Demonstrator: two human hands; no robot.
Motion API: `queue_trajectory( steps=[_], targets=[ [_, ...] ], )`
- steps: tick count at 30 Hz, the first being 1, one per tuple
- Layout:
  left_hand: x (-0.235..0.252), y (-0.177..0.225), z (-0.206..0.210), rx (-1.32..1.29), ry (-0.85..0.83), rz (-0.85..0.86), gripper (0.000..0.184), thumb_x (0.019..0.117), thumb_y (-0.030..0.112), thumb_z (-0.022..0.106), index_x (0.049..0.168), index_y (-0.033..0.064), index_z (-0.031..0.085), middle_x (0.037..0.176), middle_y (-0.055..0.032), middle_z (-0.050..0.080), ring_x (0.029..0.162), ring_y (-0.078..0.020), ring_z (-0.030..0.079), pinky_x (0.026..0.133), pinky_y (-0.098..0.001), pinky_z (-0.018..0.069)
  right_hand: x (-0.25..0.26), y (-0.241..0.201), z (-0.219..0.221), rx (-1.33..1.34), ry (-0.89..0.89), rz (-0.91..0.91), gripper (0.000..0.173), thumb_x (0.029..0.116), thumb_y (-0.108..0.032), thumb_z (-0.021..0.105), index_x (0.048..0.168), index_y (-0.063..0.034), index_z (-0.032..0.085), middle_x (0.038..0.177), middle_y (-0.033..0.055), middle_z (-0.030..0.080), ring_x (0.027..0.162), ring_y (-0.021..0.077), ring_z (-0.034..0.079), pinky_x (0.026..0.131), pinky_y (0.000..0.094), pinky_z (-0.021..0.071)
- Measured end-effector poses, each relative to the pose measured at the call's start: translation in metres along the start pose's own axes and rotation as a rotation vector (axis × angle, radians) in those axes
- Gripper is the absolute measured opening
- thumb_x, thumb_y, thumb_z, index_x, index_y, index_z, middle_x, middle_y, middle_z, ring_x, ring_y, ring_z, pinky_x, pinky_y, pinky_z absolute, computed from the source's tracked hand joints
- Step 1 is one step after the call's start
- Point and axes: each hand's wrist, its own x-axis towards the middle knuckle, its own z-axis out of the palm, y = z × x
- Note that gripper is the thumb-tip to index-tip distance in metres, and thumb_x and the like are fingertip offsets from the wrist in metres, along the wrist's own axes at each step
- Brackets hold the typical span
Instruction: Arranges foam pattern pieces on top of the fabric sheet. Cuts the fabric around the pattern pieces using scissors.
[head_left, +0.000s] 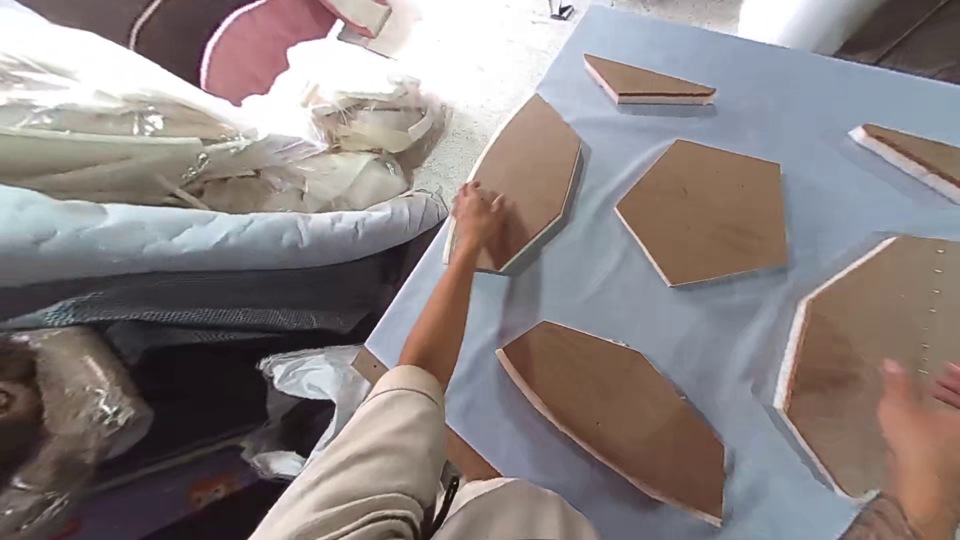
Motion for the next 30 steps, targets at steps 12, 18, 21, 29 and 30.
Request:
queue_trajectory(
  steps=[12,18,21,29,30],
  targets=[
    [-0.092,-0.149,-0.003,-0.106,0.01,0.11,0.124,0.0714,0.093,0.058,0.162,0.0129,0.03,0.165,-0.01,0.036,0.156,-0.024,0.026,0.128,-0.062,0.0091,-0.133,-0.157,0.198,-0.075,-0.495,-0.493,0.064,0.0885,-0.051,0.072,0.136,-0.0083,0.065,0.139,0.025,0.055,0.127,0.0434,0.053,0.103,0.0635,0.0462],
    [-0.089,-0.17,0.01,-0.326,0.095,0.137,0.085,0.0931,0.075,0.051,0.155,0.0169,0.045,0.162,-0.0038,0.043,0.153,-0.0154,0.032,0.13,-0.047,0.0183,-0.148,-0.156,0.227,-0.288,-0.303,-0.565,0.055,0.0987,-0.045,0.056,0.133,-0.0016,0.058,0.109,0.019,0.063,0.096,0.0291,0.061,0.084,0.0478,0.0526],
    [-0.089,-0.173,0.013,-0.408,0.094,0.137,0.079,0.0982,0.069,0.047,0.154,0.0137,0.048,0.162,-0.0054,0.043,0.153,-0.0164,0.032,0.13,-0.0465,0.0194,-0.153,-0.157,0.232,-0.286,-0.273,-0.54,0.048,0.0997,-0.038,0.056,0.13,-0.0005,0.058,0.096,0.0099,0.061,0.081,0.0145,0.059,0.07,0.0327,0.0516],
    [-0.097,-0.192,0.005,-0.484,-0.058,0.248,0.09,0.0855,0.032,0.082,0.159,0.0075,0.036,0.168,-0.0149,0.029,0.155,-0.026,0.028,0.129,-0.0462,0.0184,-0.157,-0.163,0.236,-0.324,-0.312,-0.529,0.048,0.1033,-0.032,0.047,0.133,0.0047,0.052,0.091,0.0068,0.058,0.077,0.0054,0.056,0.071,0.022,0.0501],
    [-0.098,-0.194,0.003,-0.467,-0.067,0.238,0.083,0.09,0.029,0.078,0.159,0.0084,0.037,0.168,-0.013,0.031,0.155,-0.0246,0.029,0.129,-0.0467,0.0185,-0.156,-0.163,0.236,-0.325,-0.326,-0.526,0.048,0.1036,-0.033,0.046,0.134,0.0048,0.051,0.09,0.0061,0.057,0.077,0.0044,0.056,0.072,0.0213,0.0503]
  ],
)
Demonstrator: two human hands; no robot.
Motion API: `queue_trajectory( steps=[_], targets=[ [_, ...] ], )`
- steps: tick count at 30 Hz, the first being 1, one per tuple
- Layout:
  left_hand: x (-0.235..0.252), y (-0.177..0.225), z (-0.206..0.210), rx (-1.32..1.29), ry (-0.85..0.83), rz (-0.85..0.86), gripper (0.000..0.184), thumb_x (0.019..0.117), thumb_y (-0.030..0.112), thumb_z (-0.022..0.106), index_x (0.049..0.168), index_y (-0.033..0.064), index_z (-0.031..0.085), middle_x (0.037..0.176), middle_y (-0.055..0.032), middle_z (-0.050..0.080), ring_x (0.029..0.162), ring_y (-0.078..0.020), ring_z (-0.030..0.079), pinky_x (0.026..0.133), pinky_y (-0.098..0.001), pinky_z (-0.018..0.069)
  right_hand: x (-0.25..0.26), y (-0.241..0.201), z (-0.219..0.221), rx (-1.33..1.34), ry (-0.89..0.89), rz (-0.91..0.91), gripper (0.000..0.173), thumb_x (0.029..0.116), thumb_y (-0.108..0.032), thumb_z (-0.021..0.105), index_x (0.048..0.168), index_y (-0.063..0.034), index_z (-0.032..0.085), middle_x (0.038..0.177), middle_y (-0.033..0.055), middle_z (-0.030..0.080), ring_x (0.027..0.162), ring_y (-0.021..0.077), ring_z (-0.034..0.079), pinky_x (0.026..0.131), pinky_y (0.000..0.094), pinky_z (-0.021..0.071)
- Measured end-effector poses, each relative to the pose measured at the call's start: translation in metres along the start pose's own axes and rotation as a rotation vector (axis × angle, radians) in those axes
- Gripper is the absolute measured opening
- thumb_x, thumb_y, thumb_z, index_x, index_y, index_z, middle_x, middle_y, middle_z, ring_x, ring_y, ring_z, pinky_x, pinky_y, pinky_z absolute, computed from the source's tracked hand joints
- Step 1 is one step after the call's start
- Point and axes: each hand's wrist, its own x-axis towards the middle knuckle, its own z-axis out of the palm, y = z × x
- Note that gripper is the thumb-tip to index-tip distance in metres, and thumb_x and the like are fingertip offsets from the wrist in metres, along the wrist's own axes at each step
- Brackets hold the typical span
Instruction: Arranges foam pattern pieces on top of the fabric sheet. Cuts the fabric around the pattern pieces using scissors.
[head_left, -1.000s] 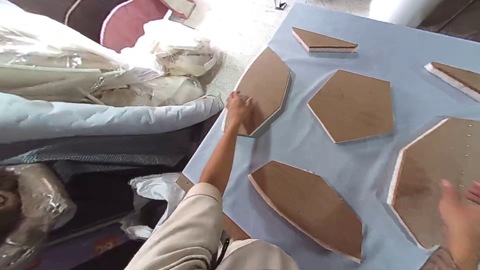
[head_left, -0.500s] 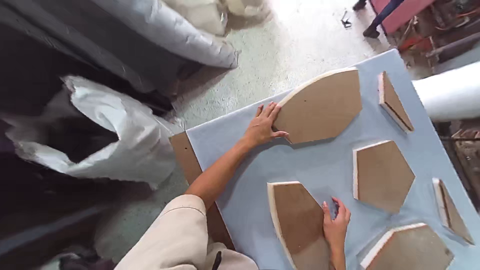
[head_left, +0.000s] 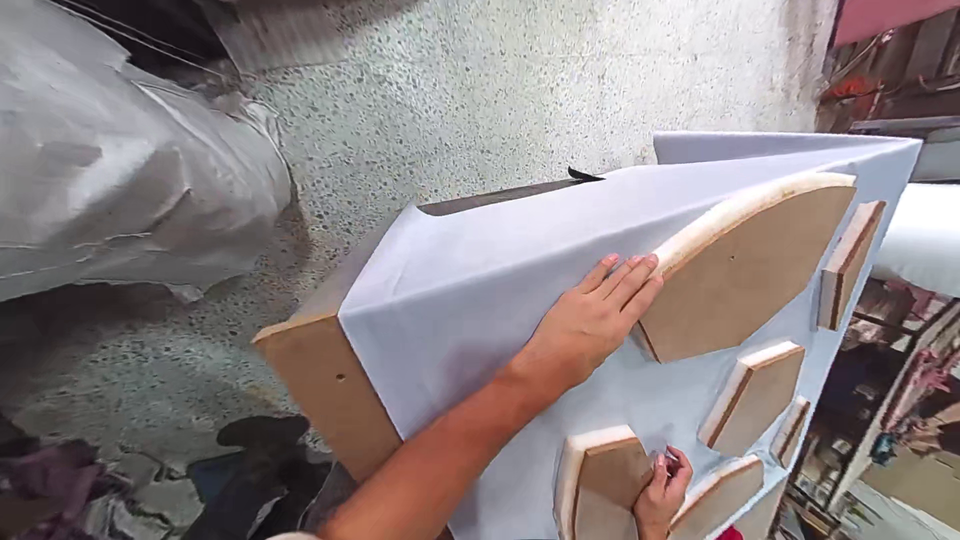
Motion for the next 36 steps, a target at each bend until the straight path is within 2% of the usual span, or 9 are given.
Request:
queue_trajectory(
  steps=[5,13,16,18,21,23,24,31,36],
  targets=[
    [0.0,-0.002,-0.009,0.001,0.002,-0.059,0.07,0.0986,0.031,0.067,0.158,0.0098,0.039,0.167,-0.0096,0.033,0.156,-0.0237,0.028,0.13,-0.0479,0.017,0.0,0.0,0.0,-0.024,-0.02,0.033,0.05,0.1022,-0.035,0.047,0.131,0.0055,0.05,0.086,0.0037,0.056,0.073,0.0023,0.055,0.07,0.0203,0.0502],
    [0.01,0.002,-0.003,0.117,-0.017,-0.087,0.091,0.0913,0.051,0.071,0.162,0.0099,0.031,0.169,-0.0089,0.03,0.157,-0.0221,0.023,0.129,-0.0527,0.0122,0.016,-0.013,-0.003,-0.103,-0.06,0.084,0.049,0.0975,-0.033,0.053,0.127,0.0066,0.051,0.084,0.006,0.056,0.071,0.0069,0.055,0.067,0.0263,0.0503],
    [0.014,0.006,0.002,0.159,0.02,-0.111,0.094,0.0896,0.06,0.069,0.162,0.0122,0.033,0.168,-0.0067,0.033,0.156,-0.0226,0.027,0.128,-0.0593,0.0131,0.082,-0.068,-0.007,0.121,-0.112,0.103,0.049,0.1031,-0.031,0.057,0.135,0.0063,0.053,0.116,0.0167,0.066,0.102,0.0181,0.065,0.088,0.0367,0.0566],
    [0.016,0.009,0.008,0.214,0.039,-0.106,0.089,0.0933,0.065,0.061,0.161,0.0134,0.035,0.166,-0.0043,0.037,0.155,-0.0226,0.029,0.127,-0.0619,0.0132,0.135,-0.111,0.005,0.364,-0.05,0.134,0.053,0.1072,-0.034,0.05,0.145,0.0034,0.046,0.118,0.0132,0.067,0.098,0.0149,0.068,0.083,0.0337,0.0596],
    [0.018,0.012,0.009,0.292,0.059,-0.095,0.089,0.095,0.065,0.057,0.162,0.0116,0.031,0.166,-0.0056,0.036,0.156,-0.0251,0.028,0.127,-0.0639,0.0106,0.216,-0.162,0.03,0.545,0.068,0.245,0.066,0.1002,-0.047,0.062,0.145,-0.0001,0.05,0.125,0.0143,0.069,0.108,0.0186,0.069,0.092,0.0399,0.0598],
    [0.02,0.012,0.008,0.296,0.125,-0.114,0.084,0.0967,0.061,0.057,0.159,0.0093,0.036,0.163,-0.0102,0.041,0.154,-0.0271,0.031,0.127,-0.0618,0.0124,0.251,-0.184,0.04,0.47,0.152,0.313,0.068,0.0868,-0.059,0.074,0.126,-0.0049,0.065,0.107,0.0131,0.073,0.097,0.0242,0.072,0.085,0.0497,0.0605],
    [0.02,0.011,0.007,0.289,0.164,-0.13,0.081,0.0981,0.059,0.057,0.158,0.0079,0.038,0.161,-0.0139,0.042,0.153,-0.0291,0.033,0.127,-0.0608,0.0145,0.258,-0.19,0.042,0.451,0.159,0.329,0.072,0.0835,-0.063,0.076,0.127,-0.006,0.065,0.105,0.0139,0.073,0.095,0.0266,0.072,0.083,0.0526,0.0596],
    [0.027,-0.005,0.001,0.314,0.189,-0.117,0.076,0.0966,0.051,0.061,0.159,0.0159,0.038,0.161,-0.013,0.042,0.15,-0.0297,0.038,0.126,-0.0568,0.0173,0.265,-0.195,0.034,0.524,0.125,0.263,0.076,0.0831,-0.055,0.079,0.136,-0.0053,0.058,0.11,0.0145,0.073,0.101,0.0273,0.072,0.091,0.0519,0.0585],
    [0.037,-0.008,-0.013,0.27,0.102,-0.087,0.07,0.0984,0.04,0.059,0.159,0.0135,0.038,0.161,-0.0124,0.042,0.149,-0.0303,0.04,0.121,-0.0559,0.0312,0.241,-0.147,0.0,0.672,-0.179,0.047,0.064,0.0944,-0.043,0.073,0.147,-0.0107,0.058,0.132,0.0084,0.07,0.12,0.0199,0.067,0.107,0.046,0.0526]
  ],
)
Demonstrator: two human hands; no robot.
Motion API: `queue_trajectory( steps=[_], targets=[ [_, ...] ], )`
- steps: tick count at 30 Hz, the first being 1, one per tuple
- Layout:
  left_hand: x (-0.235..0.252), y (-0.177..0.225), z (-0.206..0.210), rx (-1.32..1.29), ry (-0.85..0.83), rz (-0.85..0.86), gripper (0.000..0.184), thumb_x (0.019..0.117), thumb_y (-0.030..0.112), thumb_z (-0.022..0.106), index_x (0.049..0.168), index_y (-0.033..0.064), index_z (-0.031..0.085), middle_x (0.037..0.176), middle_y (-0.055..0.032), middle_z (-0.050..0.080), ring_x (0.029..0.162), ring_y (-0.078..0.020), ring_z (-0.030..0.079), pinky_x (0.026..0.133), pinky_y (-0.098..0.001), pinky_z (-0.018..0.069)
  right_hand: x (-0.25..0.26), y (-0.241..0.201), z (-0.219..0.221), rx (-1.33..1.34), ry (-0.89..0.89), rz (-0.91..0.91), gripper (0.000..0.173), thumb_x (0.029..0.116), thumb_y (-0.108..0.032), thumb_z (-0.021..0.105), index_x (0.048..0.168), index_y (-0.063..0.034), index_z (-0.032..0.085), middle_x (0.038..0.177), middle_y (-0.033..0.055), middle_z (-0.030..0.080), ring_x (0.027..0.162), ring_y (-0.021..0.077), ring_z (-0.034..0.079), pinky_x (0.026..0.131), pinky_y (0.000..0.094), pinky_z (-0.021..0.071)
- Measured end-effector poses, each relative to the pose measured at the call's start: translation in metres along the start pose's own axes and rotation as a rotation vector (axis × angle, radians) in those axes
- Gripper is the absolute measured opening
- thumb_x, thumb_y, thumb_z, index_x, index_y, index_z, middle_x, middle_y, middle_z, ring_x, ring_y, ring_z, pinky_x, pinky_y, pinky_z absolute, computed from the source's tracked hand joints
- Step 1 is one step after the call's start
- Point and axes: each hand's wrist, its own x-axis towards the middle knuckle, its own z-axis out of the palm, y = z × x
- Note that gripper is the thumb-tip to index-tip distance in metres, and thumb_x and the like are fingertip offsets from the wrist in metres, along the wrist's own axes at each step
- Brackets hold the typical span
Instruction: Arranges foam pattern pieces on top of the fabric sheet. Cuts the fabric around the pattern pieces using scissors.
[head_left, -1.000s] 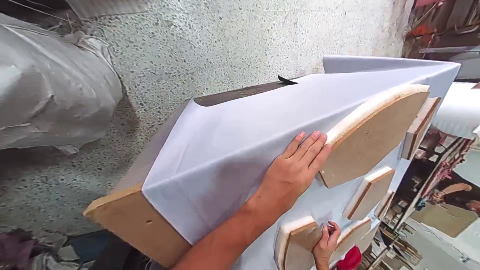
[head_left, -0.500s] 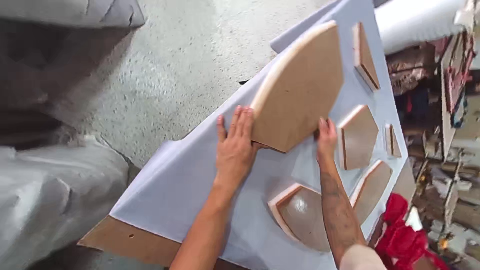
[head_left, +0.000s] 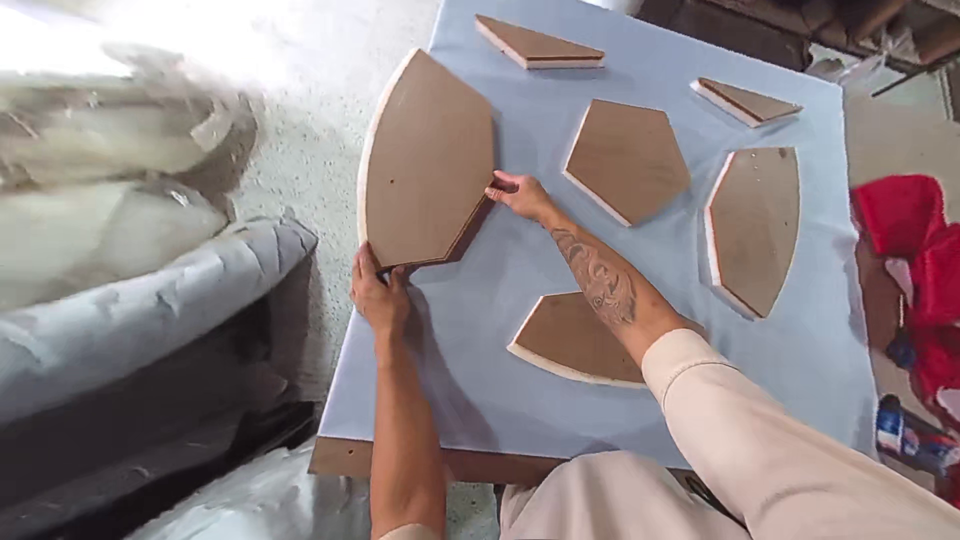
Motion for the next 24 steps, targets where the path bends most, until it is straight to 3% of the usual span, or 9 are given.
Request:
queue_trajectory(
  steps=[2,5,7,9,13,15,18,21,24],
  targets=[
    [-0.003,-0.003,-0.004,-0.094,0.019,0.058,0.071,0.0981,0.034,0.062,0.158,0.0053,0.037,0.162,-0.0174,0.039,0.151,-0.0292,0.037,0.124,-0.0473,0.0309,-0.039,0.0,-0.029,-0.088,0.032,-0.036,0.054,0.0973,-0.038,0.07,0.144,-0.0135,0.061,0.133,0.0101,0.069,0.115,0.0247,0.069,0.101,0.0497,0.0546],
    [-0.02,0.015,-0.014,-0.256,0.081,0.15,0.077,0.0965,0.027,0.067,0.154,-0.0095,0.031,0.163,-0.0292,0.028,0.154,-0.0341,0.027,0.128,-0.043,0.025,-0.128,0.026,-0.091,-0.246,0.492,0.056,0.057,0.1021,-0.04,0.061,0.152,-0.0147,0.049,0.141,0.0148,0.062,0.122,0.0323,0.065,0.102,0.0552,0.0531],
    [-0.042,0.05,-0.015,-0.245,0.136,0.244,0.065,0.0959,0.022,0.067,0.144,-0.0133,0.044,0.154,-0.0313,0.041,0.147,-0.0366,0.038,0.123,-0.0453,0.0332,-0.156,0.085,-0.147,-0.241,0.817,0.235,0.071,0.101,-0.051,0.056,0.153,-0.0054,0.041,0.144,0.0217,0.056,0.13,0.036,0.058,0.108,0.0556,0.048],
    [-0.062,0.092,-0.003,-0.341,-0.042,0.326,0.053,0.0998,0.021,0.065,0.14,-0.0108,0.05,0.143,-0.0255,0.055,0.136,-0.0305,0.053,0.114,-0.0442,0.0462,-0.165,0.149,-0.199,0.004,0.961,0.41,0.096,0.0903,-0.059,0.068,0.155,0.0029,0.033,0.145,0.029,0.051,0.132,0.0396,0.054,0.11,0.055,0.0456],
    [-0.061,0.168,0.057,-0.572,-0.6,0.238,0.064,0.0968,0.035,0.07,0.147,0.0018,0.048,0.147,-0.0138,0.055,0.129,-0.0235,0.06,0.103,-0.0431,0.0567,-0.142,0.216,-0.249,0.365,0.849,0.363,0.111,0.0788,-0.05,0.085,0.162,-0.0114,0.023,0.15,0.0172,0.052,0.127,0.0288,0.06,0.094,0.0492,0.0585],
    [-0.048,0.199,0.087,-0.59,-0.652,0.154,0.074,0.0936,0.038,0.074,0.153,0.0073,0.042,0.153,-0.012,0.05,0.131,-0.0227,0.059,0.102,-0.0425,0.058,-0.127,0.207,-0.253,0.344,0.738,0.325,0.097,0.0766,-0.039,0.089,0.155,-0.011,0.039,0.146,0.0158,0.056,0.123,0.028,0.063,0.092,0.0485,0.0597],
    [-0.006,0.235,0.135,-0.706,-0.658,0.049,0.082,0.0963,0.037,0.072,0.162,0.0167,0.027,0.163,-0.0071,0.038,0.141,-0.0218,0.05,0.11,-0.046,0.0503,-0.112,0.2,-0.236,0.223,0.699,0.315,0.094,0.0711,-0.027,0.092,0.15,-0.0075,0.044,0.143,0.0181,0.055,0.129,0.0276,0.057,0.105,0.0474,0.0527],
    [0.049,0.261,0.192,-0.906,-0.675,0.048,0.079,0.0997,0.021,0.066,0.161,0.0043,0.02,0.161,-0.0145,0.038,0.137,-0.0243,0.054,0.106,-0.0436,0.0543,-0.099,0.196,-0.219,0.253,0.688,0.222,0.097,0.072,-0.019,0.091,0.153,-0.0039,0.04,0.145,0.0197,0.053,0.116,0.0254,0.066,0.095,0.0398,0.0604],
    [0.06,0.265,0.185,-0.79,-0.71,0.036,0.063,0.1032,0.015,0.057,0.157,-0.0002,0.028,0.156,-0.0153,0.046,0.129,-0.0228,0.06,0.103,-0.04,0.0565,-0.114,0.189,-0.221,0.219,0.641,0.212,0.084,0.0816,-0.021,0.085,0.151,-0.0021,0.042,0.146,0.0181,0.054,0.103,0.0208,0.071,0.087,0.0355,0.0633]
  ],
)
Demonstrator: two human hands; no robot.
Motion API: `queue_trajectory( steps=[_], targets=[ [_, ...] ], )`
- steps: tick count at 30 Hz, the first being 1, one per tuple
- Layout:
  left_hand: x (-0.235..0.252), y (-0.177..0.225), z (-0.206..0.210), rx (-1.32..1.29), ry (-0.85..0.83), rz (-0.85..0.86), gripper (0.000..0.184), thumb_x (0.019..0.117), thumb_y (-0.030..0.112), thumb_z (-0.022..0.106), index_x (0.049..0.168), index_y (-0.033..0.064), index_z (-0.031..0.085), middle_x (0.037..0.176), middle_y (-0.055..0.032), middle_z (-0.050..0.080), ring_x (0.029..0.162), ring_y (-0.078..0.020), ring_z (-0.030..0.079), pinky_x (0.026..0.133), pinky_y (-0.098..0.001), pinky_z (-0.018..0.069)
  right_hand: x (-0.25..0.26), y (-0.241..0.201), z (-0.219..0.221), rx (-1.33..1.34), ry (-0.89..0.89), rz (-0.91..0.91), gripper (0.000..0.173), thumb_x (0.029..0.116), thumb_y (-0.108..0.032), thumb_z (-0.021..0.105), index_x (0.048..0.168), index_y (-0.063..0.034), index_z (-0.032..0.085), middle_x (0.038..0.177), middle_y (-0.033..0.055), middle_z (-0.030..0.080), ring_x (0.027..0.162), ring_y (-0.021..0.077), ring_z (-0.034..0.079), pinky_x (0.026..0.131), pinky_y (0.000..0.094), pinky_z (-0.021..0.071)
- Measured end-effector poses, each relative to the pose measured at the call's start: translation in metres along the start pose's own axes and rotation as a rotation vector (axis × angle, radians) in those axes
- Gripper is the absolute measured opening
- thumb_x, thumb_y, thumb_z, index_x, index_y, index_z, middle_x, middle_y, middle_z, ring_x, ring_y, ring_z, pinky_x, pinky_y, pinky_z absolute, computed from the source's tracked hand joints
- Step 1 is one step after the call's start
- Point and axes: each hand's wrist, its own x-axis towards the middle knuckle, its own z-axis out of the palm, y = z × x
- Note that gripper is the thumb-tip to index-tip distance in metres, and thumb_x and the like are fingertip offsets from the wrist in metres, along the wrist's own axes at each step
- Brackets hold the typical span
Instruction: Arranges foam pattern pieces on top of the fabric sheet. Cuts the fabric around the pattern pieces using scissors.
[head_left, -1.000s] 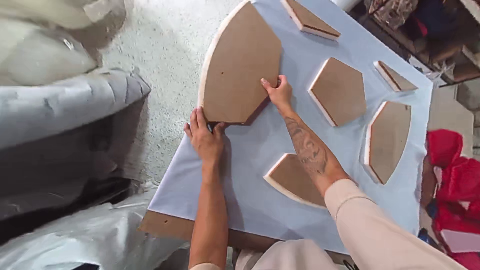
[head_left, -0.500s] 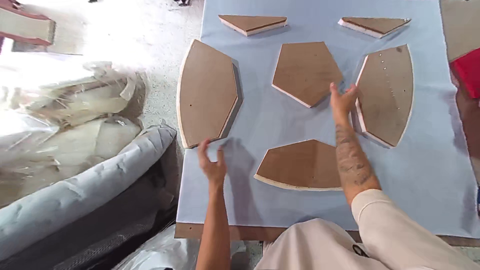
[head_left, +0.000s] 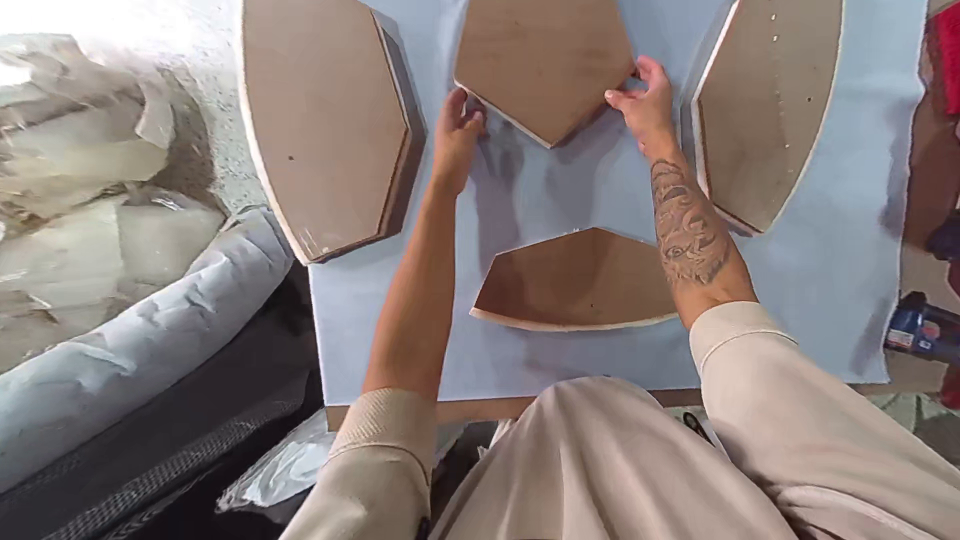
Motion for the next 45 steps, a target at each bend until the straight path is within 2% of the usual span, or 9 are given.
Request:
queue_trajectory(
  steps=[4,8,11,17,23,30,38,42,45],
  targets=[
    [-0.125,0.035,-0.025,0.507,-0.253,-0.15,0.056,0.1033,0.039,0.06,0.152,0.0144,0.046,0.145,-0.0051,0.06,0.122,-0.0182,0.065,0.1,-0.0436,0.0565,-0.097,-0.018,-0.083,-0.398,-0.212,-0.041,0.058,0.0977,-0.05,0.064,0.135,-0.0052,0.058,0.13,0.0148,0.064,0.106,0.0226,0.07,0.089,0.0429,0.0607],
    [-0.277,0.002,-0.046,0.57,-0.335,-0.304,0.094,0.079,0.055,0.084,0.153,0.015,0.044,0.152,-0.0126,0.049,0.125,-0.0207,0.061,0.094,-0.0399,0.0597,-0.248,0.025,-0.174,-0.732,-0.393,0.34,0.075,0.0992,-0.066,0.049,0.138,-0.0031,0.058,0.117,0.0261,0.069,0.106,0.0459,0.068,0.09,0.071,0.0512],
    [-0.343,-0.025,-0.025,0.462,-0.112,-0.297,0.108,0.0674,0.05,0.093,0.155,0.0112,0.043,0.159,-0.0154,0.039,0.129,-0.0224,0.057,0.091,-0.0357,0.061,-0.318,0.075,-0.182,-0.534,-0.299,0.4,0.073,0.098,-0.065,0.053,0.142,-0.0064,0.052,0.122,0.0197,0.067,0.108,0.0302,0.069,0.092,0.0522,0.0571],
    [-0.352,-0.043,-0.02,0.252,0.138,-0.12,0.093,0.0743,0.008,0.089,0.154,0.0029,0.042,0.157,-0.0172,0.044,0.137,-0.0256,0.054,0.107,-0.0421,0.0554,-0.339,0.079,-0.145,-0.316,-0.134,0.201,0.091,0.0788,-0.051,0.085,0.149,-0.0073,0.046,0.142,0.02,0.055,0.129,0.0289,0.057,0.106,0.05,0.0511],
    [-0.352,-0.064,-0.044,0.344,0.139,-0.043,0.092,0.0848,0.02,0.083,0.16,0.0082,0.031,0.163,-0.0137,0.036,0.146,-0.0223,0.044,0.118,-0.0393,0.0445,-0.336,0.096,-0.119,-0.407,-0.17,0.06,0.095,0.0784,-0.056,0.084,0.155,-0.0155,0.043,0.149,0.0178,0.05,0.136,0.0413,0.046,0.108,0.0692,0.0382],
    [-0.36,-0.065,-0.03,0.167,0.151,0.092,0.085,0.0868,0.004,0.077,0.157,-0.0036,0.029,0.156,-0.0182,0.045,0.13,-0.0238,0.059,0.105,-0.0385,0.0553,-0.346,0.11,-0.124,-0.3,-0.117,-0.043,0.092,0.073,-0.049,0.09,0.149,-0.0138,0.052,0.14,0.0112,0.06,0.132,0.0322,0.053,0.109,0.0634,0.0421],
    [-0.371,-0.051,-0.031,0.314,0.102,0.029,0.088,0.0827,0.0,0.078,0.156,-0.0026,0.03,0.155,-0.0176,0.044,0.137,-0.0237,0.052,0.109,-0.0389,0.0516,-0.361,0.116,-0.132,-0.266,-0.198,-0.058,0.094,0.0694,-0.056,0.09,0.147,-0.0166,0.053,0.141,0.0102,0.059,0.134,0.0312,0.051,0.108,0.0586,0.0426],
    [-0.389,-0.005,0.006,0.592,0.286,-0.119,0.087,0.0881,0.017,0.078,0.158,-0.0016,0.028,0.156,-0.0232,0.041,0.141,-0.0271,0.046,0.115,-0.0372,0.0428,-0.382,0.112,-0.248,-0.21,-0.104,-0.085,0.079,0.0844,-0.041,0.084,0.15,-0.0121,0.05,0.139,0.0127,0.059,0.124,0.0246,0.061,0.103,0.0441,0.0546],
    [-0.425,-0.003,0.061,0.607,0.461,-0.101,0.066,0.0942,0.021,0.072,0.149,-0.0026,0.044,0.139,-0.0206,0.058,0.121,-0.0217,0.062,0.101,-0.0363,0.0536,-0.423,0.159,-0.402,-0.417,0.232,0.057,0.056,0.0971,-0.034,0.07,0.146,-0.012,0.055,0.141,0.0121,0.06,0.13,0.0261,0.059,0.109,0.0466,0.0497]
  ],
)
